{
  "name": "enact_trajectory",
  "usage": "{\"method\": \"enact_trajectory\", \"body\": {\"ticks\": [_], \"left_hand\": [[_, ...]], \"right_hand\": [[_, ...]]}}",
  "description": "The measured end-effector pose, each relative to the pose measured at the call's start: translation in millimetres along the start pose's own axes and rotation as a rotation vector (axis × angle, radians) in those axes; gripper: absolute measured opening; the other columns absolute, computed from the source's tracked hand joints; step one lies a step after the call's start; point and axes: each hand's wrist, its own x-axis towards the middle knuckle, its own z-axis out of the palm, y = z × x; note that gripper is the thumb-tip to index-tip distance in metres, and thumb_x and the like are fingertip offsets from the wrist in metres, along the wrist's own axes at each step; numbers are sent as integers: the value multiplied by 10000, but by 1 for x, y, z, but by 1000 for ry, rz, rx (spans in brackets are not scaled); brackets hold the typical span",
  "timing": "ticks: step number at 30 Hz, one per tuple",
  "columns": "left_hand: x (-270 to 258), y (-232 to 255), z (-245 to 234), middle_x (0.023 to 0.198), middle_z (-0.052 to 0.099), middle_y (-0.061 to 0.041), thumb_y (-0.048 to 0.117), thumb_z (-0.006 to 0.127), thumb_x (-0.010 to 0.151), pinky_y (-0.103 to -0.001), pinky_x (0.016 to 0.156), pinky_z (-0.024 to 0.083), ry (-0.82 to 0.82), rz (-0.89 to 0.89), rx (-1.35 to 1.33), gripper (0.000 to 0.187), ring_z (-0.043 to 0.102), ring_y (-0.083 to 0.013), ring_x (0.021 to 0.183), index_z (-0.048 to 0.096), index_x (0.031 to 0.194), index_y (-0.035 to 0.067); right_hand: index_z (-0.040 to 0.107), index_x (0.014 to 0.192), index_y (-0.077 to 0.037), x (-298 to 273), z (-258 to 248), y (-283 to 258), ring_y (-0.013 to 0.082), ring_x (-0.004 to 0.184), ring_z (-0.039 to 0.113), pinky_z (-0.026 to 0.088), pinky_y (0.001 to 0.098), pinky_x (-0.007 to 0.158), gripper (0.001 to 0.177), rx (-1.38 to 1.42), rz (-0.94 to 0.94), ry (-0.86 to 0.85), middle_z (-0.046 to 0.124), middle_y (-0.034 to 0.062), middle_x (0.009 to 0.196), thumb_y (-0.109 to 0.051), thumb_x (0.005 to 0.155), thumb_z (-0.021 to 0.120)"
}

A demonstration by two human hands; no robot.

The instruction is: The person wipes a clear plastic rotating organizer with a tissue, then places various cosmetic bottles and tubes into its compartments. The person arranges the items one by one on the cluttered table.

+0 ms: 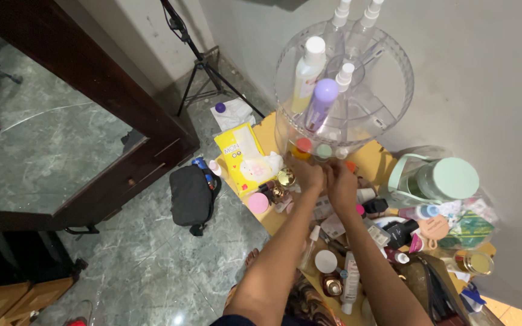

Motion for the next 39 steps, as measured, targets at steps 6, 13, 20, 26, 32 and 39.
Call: {"method": "enact_trajectory", "body": {"ticks": [6, 13, 20, 26, 32, 39], "left_hand": [[19, -32, -1, 1433, 461, -374, 90, 686, 756, -469, 1165, 374, -160, -254, 276, 937, 474, -497, 1350, 186, 1530, -79], [19, -10, -15, 1430, 472, -346, 401, 805, 774, -469, 1107, 409, -234, -334, 292, 1147, 500, -479, 1317, 97, 1574, -16], [38, -11, -37, 1319, 593, -279, 381, 905, 634, -437, 1009, 492, -334, -121, 330, 1045, 607, -407, 1216, 349, 1411, -43], [45, -25, -44, 1250, 680, -252, 326, 906, 653, -427, 964, 529, -389, -150, 269, 867, 671, -369, 1164, 520, 1341, -34], [41, -46, -28, 1379, 551, -278, 228, 944, 592, -413, 1058, 468, -390, -69, 223, 1050, 574, -380, 1258, 375, 1415, -90], [34, -50, -18, 1480, 411, -318, 316, 961, 571, -429, 1144, 388, -307, -36, 228, 1273, 475, -413, 1355, 203, 1504, -101]], "right_hand": [[724, 1173, -22, -11, 15, 69, 300, 948, 756, 580, 381, 844, 231, -103, 111, -40, 762, 192, 1004, -92, 957, 682], [567, 1303, 0, 4, 30, 133, 214, 1097, 700, 545, 330, 918, 434, 328, 165, -69, 715, 151, 1187, -97, 903, 705], [699, 1143, -13, 10, 48, 112, 271, 964, 768, 570, 376, 868, 300, -123, 260, 13, 781, 164, 1019, -244, 962, 763], [642, 1142, -30, 3, 50, 68, 399, 915, 717, 547, 503, 797, 287, -158, 158, 160, 751, 189, 989, -249, 965, 693], [660, 1185, -87, 12, 51, 71, 451, 908, 686, 518, 577, 761, 310, -382, 231, 93, 739, 204, 991, -329, 1005, 590], [695, 1143, -29, 22, 35, 89, 415, 900, 713, 542, 507, 776, 223, -242, 74, 47, 733, 224, 969, -159, 978, 618]]}}
